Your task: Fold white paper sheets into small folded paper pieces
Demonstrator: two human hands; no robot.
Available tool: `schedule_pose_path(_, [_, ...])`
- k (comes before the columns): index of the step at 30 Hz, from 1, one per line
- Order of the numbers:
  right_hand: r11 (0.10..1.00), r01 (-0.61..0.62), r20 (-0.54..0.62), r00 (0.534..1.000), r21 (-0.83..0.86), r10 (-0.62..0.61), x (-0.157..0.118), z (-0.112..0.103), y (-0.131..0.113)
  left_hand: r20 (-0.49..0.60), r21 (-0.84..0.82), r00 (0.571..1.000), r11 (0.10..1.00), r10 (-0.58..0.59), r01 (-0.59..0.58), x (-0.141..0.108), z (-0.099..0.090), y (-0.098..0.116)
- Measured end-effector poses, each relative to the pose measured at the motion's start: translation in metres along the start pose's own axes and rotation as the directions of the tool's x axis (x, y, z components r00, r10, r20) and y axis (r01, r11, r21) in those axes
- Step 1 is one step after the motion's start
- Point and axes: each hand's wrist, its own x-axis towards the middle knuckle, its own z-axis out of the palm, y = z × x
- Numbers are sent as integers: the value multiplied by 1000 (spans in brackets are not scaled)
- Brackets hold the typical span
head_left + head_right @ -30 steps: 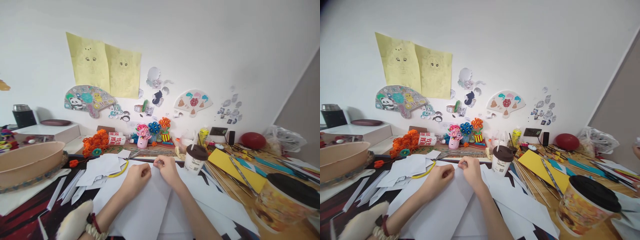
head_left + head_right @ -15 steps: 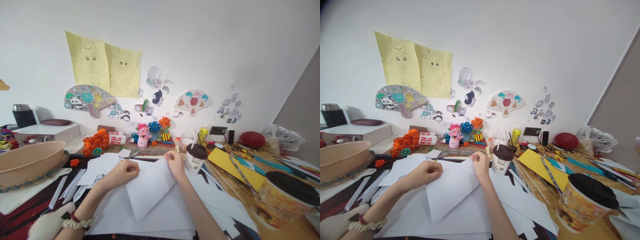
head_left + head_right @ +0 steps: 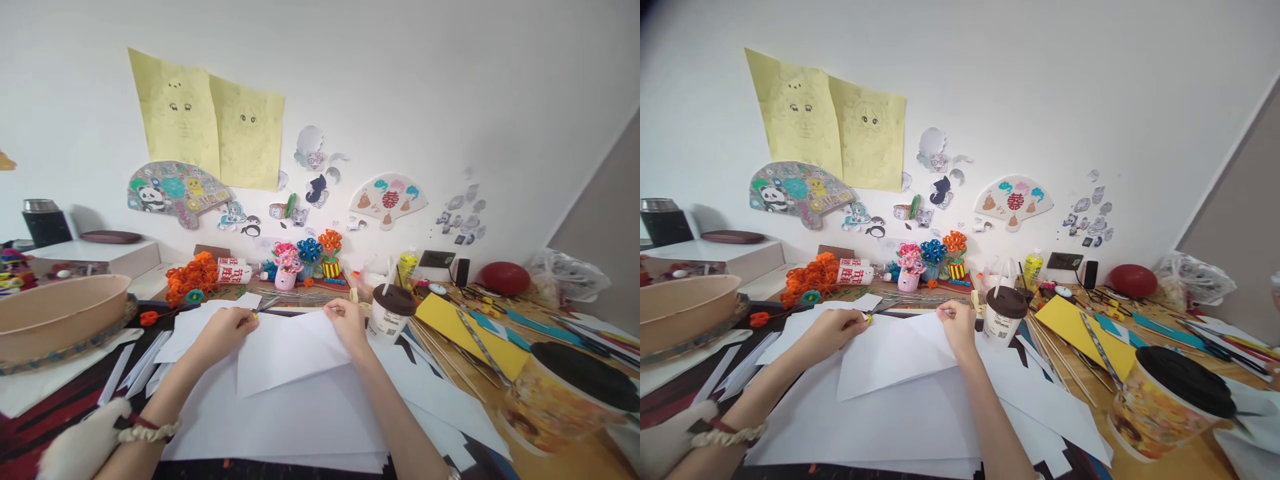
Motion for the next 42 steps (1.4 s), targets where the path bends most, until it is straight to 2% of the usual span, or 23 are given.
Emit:
schedule_pose_path(2, [1000,3,28,1000,9,-3,0,2,2,-46,195,999,981,-8,17,-1,3,2])
schedule_pose_path(4, [1000,4,46,999,11,-5,0,3,3,-48,316,999,948,-20,35,-3,5,5])
schedule_pose_path(7, [1000,6,58,998,9,-6,1,3,4,-27,395,1000,918,-7,17,-5,9,11])
schedule_pose_path(10, [1000,13,77,997,5,-13,1,4,3,-37,411,991,907,125,-99,-5,17,16])
schedule_pose_path(13, [999,32,113,993,8,-33,0,5,-1,-56,346,960,907,274,-239,-5,26,24])
schedule_pose_path(15, [999,48,144,988,13,-49,-3,6,-4,-60,239,954,932,295,-273,-6,31,31])
schedule_pose_path(18, [997,70,195,978,19,-73,-8,6,-11,-39,42,974,974,224,-223,-10,35,40])
schedule_pose_path(20, [996,87,232,969,26,-90,-12,7,-16,16,-63,983,981,183,-182,-12,36,44])
schedule_pose_path(23, [992,115,290,949,44,-123,-17,9,-23,132,-188,973,968,191,-164,-12,39,46])
schedule_pose_path(26, [988,134,336,930,71,-150,-21,13,-27,141,-284,975,951,170,-124,-10,44,45])
schedule_pose_path(31, [975,145,326,925,170,-195,-24,17,-32,80,-345,993,937,90,-57,-6,49,47])
schedule_pose_path(36, [985,69,362,924,159,-123,-23,15,-30,23,-335,999,942,34,-24,-7,46,49])
schedule_pose_path(42, [982,12,372,924,190,-83,-23,16,-30,4,-377,1000,926,-9,10,-8,47,53])
